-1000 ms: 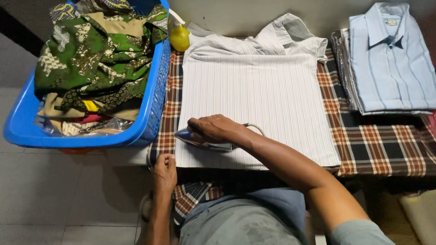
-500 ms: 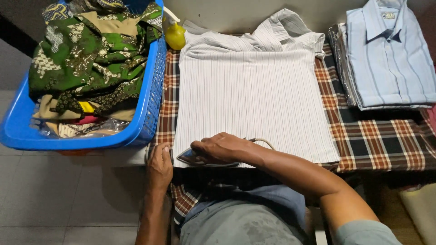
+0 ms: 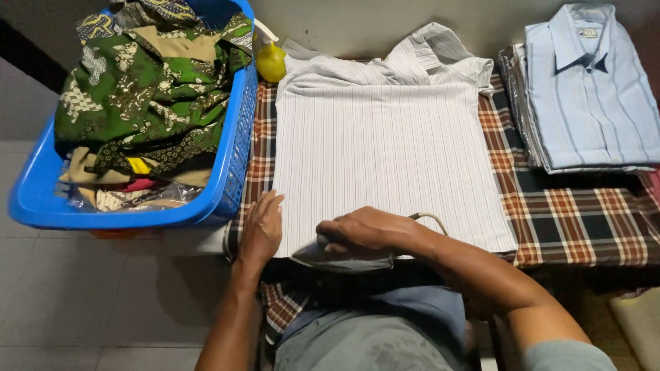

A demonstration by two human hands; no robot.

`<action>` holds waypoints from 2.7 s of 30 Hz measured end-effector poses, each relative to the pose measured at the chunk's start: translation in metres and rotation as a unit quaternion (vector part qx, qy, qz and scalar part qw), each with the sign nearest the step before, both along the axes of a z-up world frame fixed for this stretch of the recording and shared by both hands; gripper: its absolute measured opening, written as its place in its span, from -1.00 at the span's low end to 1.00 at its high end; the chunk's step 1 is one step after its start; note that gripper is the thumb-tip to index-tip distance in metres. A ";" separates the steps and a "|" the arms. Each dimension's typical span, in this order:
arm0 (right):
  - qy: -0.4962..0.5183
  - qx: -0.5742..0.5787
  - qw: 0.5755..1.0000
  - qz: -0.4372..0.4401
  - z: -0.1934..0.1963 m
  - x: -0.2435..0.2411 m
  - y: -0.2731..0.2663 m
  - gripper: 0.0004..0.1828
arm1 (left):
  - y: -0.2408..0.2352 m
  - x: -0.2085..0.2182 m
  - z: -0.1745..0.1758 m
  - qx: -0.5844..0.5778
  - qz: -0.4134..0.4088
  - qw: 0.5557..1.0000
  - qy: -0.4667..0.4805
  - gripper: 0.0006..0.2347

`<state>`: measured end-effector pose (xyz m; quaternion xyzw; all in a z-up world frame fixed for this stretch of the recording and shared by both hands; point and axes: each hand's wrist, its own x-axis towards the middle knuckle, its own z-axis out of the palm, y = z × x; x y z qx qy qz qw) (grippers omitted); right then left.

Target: The person is ironing a striped shirt on a padded surface. They first lay the shirt flat and smooth it with their hands before using an iron to press the fabric.

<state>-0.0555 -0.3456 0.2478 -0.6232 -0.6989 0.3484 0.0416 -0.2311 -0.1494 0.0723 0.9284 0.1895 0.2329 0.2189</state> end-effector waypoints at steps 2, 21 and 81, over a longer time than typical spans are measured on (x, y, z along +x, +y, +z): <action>-0.003 -0.003 0.999 -0.045 0.007 0.012 -0.004 -0.64 | -0.007 0.009 0.006 0.018 0.010 0.999 0.030 -0.72; -0.160 0.025 0.930 -0.330 -0.048 0.079 -0.011 -0.56 | -0.055 0.048 0.033 0.041 0.008 0.947 0.319 -0.37; -0.225 0.077 0.841 -0.485 -0.107 0.279 0.001 -0.50 | -0.153 0.118 0.006 0.050 -0.220 0.953 0.204 -0.32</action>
